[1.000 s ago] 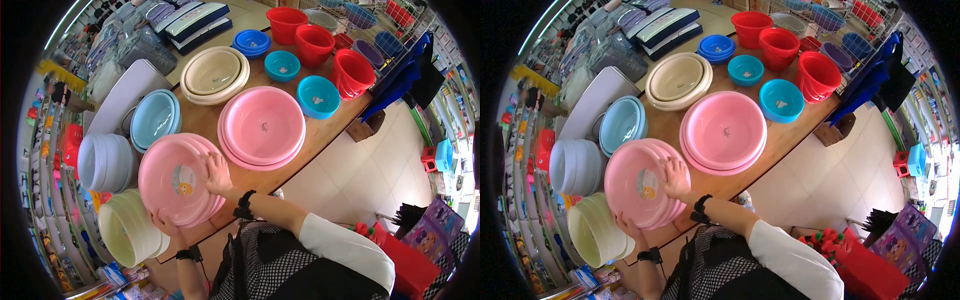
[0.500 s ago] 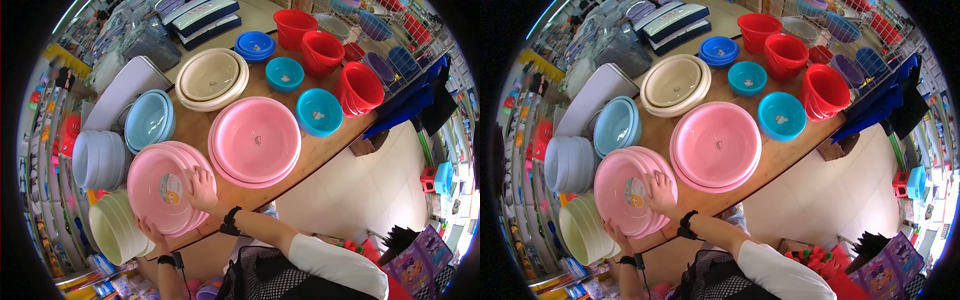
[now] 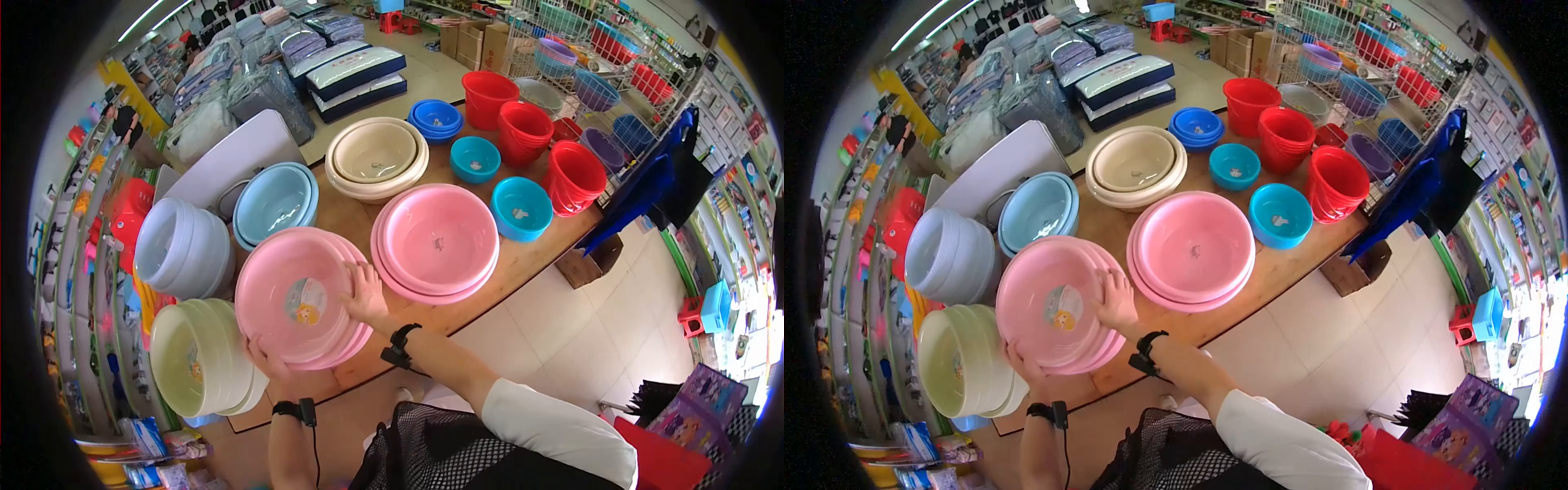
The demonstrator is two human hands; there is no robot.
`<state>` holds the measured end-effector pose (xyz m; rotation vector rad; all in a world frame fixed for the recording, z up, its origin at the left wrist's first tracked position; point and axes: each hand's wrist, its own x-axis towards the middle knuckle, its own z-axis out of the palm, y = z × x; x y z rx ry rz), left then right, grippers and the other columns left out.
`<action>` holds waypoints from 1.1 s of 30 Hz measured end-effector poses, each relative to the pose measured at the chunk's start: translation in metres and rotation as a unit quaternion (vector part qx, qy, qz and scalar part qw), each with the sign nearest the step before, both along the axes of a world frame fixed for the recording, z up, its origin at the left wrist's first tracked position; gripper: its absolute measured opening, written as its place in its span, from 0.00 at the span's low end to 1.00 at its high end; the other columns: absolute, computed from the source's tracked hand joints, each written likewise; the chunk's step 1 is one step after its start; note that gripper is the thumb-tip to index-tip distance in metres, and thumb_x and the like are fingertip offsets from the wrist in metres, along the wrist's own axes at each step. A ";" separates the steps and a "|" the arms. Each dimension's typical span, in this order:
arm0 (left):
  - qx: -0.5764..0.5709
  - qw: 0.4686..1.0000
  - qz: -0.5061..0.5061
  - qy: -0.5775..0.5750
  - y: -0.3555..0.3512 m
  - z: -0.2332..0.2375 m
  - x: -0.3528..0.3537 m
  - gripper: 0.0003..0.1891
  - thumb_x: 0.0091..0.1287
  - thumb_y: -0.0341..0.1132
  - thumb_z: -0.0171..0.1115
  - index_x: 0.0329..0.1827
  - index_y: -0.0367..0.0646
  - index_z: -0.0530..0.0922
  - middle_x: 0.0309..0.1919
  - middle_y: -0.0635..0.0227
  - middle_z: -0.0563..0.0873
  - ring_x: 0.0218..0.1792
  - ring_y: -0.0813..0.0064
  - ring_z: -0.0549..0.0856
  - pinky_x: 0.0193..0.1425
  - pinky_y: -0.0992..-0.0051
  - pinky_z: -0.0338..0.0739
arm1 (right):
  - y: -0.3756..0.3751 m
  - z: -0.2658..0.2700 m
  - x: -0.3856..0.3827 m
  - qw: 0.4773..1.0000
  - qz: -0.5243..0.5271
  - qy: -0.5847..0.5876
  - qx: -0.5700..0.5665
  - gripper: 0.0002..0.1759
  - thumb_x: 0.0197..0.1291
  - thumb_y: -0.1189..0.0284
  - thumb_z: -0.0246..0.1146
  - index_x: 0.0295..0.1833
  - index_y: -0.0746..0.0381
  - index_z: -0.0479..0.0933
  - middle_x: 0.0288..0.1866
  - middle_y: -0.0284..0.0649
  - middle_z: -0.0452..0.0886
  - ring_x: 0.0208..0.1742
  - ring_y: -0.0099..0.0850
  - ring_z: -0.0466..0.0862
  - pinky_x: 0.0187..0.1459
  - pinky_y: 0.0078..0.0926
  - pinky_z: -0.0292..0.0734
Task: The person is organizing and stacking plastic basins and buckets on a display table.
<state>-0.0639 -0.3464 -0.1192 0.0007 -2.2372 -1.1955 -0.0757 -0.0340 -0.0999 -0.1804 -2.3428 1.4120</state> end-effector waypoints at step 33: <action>-0.021 0.999 -0.037 0.016 -0.011 -0.001 0.004 0.12 0.67 0.27 0.54 0.50 0.33 0.79 0.72 0.41 0.68 0.71 0.43 0.68 0.74 0.52 0.65 | 0.158 -0.229 0.575 0.890 -0.045 -0.453 0.021 0.11 0.57 0.65 0.66 0.41 0.61 0.83 0.35 0.42 0.87 0.34 0.37 0.87 0.35 0.39 0.82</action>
